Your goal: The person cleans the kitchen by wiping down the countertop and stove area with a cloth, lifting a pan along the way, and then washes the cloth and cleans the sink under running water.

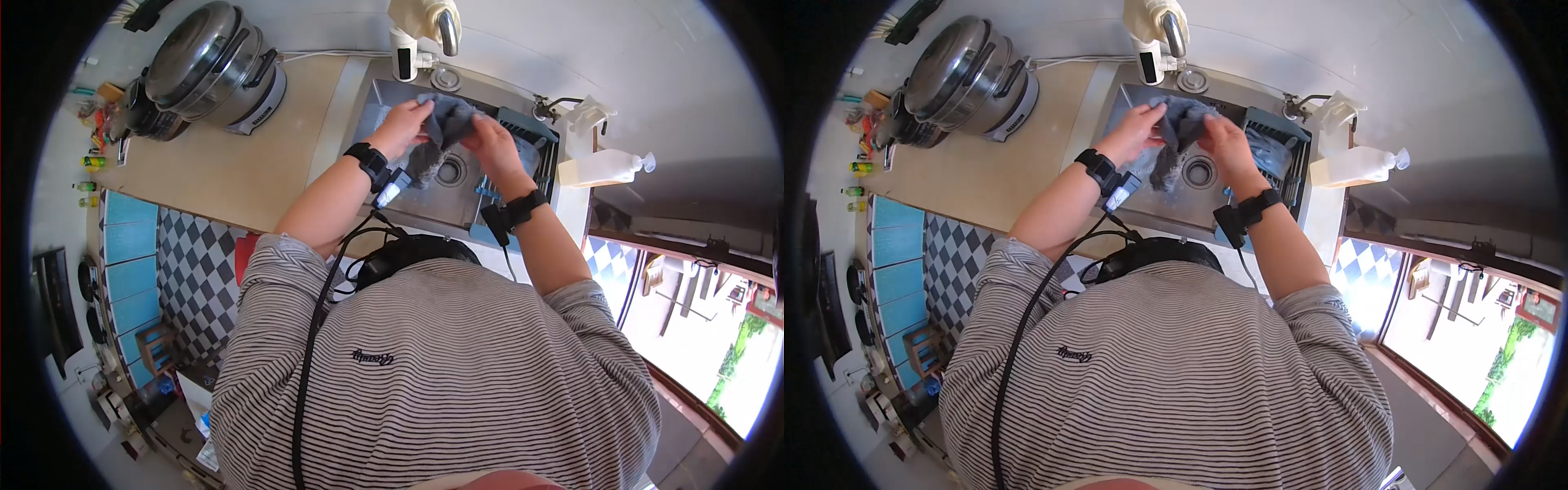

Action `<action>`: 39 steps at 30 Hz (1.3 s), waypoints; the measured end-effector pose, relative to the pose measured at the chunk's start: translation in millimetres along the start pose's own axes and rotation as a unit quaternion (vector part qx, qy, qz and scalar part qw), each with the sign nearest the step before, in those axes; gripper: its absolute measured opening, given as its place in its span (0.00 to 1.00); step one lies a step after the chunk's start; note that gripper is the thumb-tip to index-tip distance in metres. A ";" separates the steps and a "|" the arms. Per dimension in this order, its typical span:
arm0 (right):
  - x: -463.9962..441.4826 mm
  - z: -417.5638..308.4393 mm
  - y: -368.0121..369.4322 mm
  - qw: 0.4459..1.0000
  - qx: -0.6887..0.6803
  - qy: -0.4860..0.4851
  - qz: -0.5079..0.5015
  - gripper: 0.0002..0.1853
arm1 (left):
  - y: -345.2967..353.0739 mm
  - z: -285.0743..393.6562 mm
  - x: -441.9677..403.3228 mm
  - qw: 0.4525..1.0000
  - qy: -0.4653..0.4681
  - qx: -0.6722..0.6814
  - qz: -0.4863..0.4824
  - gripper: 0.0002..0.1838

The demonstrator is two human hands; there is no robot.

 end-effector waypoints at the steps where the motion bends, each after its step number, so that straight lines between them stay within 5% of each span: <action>1: 4.8 -8.0 -1.2 0.997 -0.070 0.000 0.023 0.12 | -8.4 0.1 -1.3 0.999 -0.018 0.038 0.027 0.15; 5: -1.0 -21.1 -32.1 0.990 -0.102 -0.011 0.093 0.12 | -47.7 -9.5 -17.1 0.980 -0.001 0.154 0.127 0.15; 6: -4.7 -26.0 -37.0 0.989 0.031 -0.095 0.112 0.15 | -48.0 4.1 -7.6 0.980 0.006 0.141 0.139 0.15; 9: -28.8 -25.2 -60.4 0.983 0.116 -0.043 0.136 0.20 | -67.0 15.0 -10.2 0.988 0.066 0.060 0.127 0.15; 10: -29.8 -32.7 -65.0 0.943 0.270 -0.039 0.189 0.30 | -70.9 20.0 -9.4 0.988 0.048 0.057 0.132 0.15; 11: -29.7 -32.5 -66.3 0.944 0.270 -0.038 0.186 0.30 | -73.2 25.3 -9.0 0.988 0.048 0.056 0.134 0.15; 14: -11.7 -41.1 -38.6 0.787 0.550 -0.234 0.154 0.54 | -81.5 35.2 -18.0 0.979 0.126 -0.140 0.080 0.22; 15: -1.8 -44.4 -29.6 0.788 0.549 -0.232 0.153 0.54 | -78.8 36.8 -14.2 0.979 0.122 -0.141 0.081 0.22; 17: 23.9 -50.0 -0.2 0.701 0.697 -0.132 0.075 0.54 | -63.4 60.2 -5.4 0.871 0.201 -0.445 0.054 0.33; 18: 27.5 -48.3 2.6 0.658 0.736 -0.151 0.049 0.43 | -59.8 63.2 -4.4 0.864 0.217 -0.454 0.017 0.42; 19: 20.1 -42.7 -4.4 0.659 0.735 -0.150 0.048 0.43 | -59.7 62.6 -2.6 0.864 0.216 -0.455 0.015 0.42; 21: 0.8 -27.0 -18.4 0.554 0.823 -0.119 0.023 0.27 | -48.8 58.6 4.7 0.763 0.242 -0.593 -0.083 0.44; 23: -3.2 -27.5 -27.3 0.579 0.806 -0.122 0.029 0.19 | -42.4 58.6 12.7 0.722 0.273 -0.625 -0.113 0.36; 25: -5.4 -27.8 -32.9 0.603 0.787 -0.125 0.035 0.12 | -42.4 43.3 9.9 0.664 0.152 -0.690 -0.245 0.25; 27: -9.3 -26.6 -35.7 0.849 0.524 -0.045 -0.053 0.13 | -50.9 31.6 2.8 0.666 0.197 -0.691 -0.198 0.21; 28: -9.7 -26.1 -33.5 0.849 0.524 -0.046 -0.052 0.13 | -55.0 29.8 -1.7 0.708 0.162 -0.666 -0.167 0.23; 29: -10.9 -20.5 -32.5 0.951 0.299 0.030 -0.073 0.13 | -58.3 26.0 -4.8 0.748 0.125 -0.637 -0.135 0.24; 30: -10.6 -14.9 -27.5 0.989 0.055 0.103 -0.089 0.13 | -59.4 15.2 -9.5 0.749 0.125 -0.637 -0.136 0.24; 32: -12.2 -10.0 -9.9 0.989 -0.051 0.101 -0.097 0.12 | -67.5 -11.8 -19.2 0.889 0.027 -0.451 -0.073 0.31; 33: -13.4 -8.5 -1.2 0.977 -0.157 0.097 -0.105 0.12 | -59.4 -8.3 -15.9 0.889 0.028 -0.451 -0.073 0.31; 34: -12.5 -9.4 8.1 0.970 -0.181 0.089 -0.137 0.12 | -50.3 -14.4 -3.2 0.948 -0.137 -0.287 -0.037 0.34; 35: -12.8 -7.4 16.1 0.970 -0.182 0.087 -0.137 0.12 | -38.7 -20.9 10.0 0.950 -0.293 -0.106 0.000 0.37; 36: -14.0 -7.1 21.8 0.978 -0.167 0.050 -0.112 0.12 | -34.1 -21.6 9.8 0.950 -0.292 -0.108 -0.001 0.37; 38: -12.3 -5.7 34.5 0.989 -0.129 0.010 -0.075 0.14 | -16.0 -32.6 14.8 0.903 -0.384 0.190 0.002 0.33; 39: -9.1 -4.0 41.7 0.989 -0.130 0.009 -0.075 0.14 | -9.5 -32.3 15.8 0.904 -0.384 0.189 0.002 0.33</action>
Point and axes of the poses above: each hand's wrist, its own x-axis away from the middle knuckle, its own y-axis out of the palm, z = x × y, the point moved 4 cm from there along -x, towards the middle knuckle, and after that the axes turned 12 degrees about y, right-handed, at the moved point
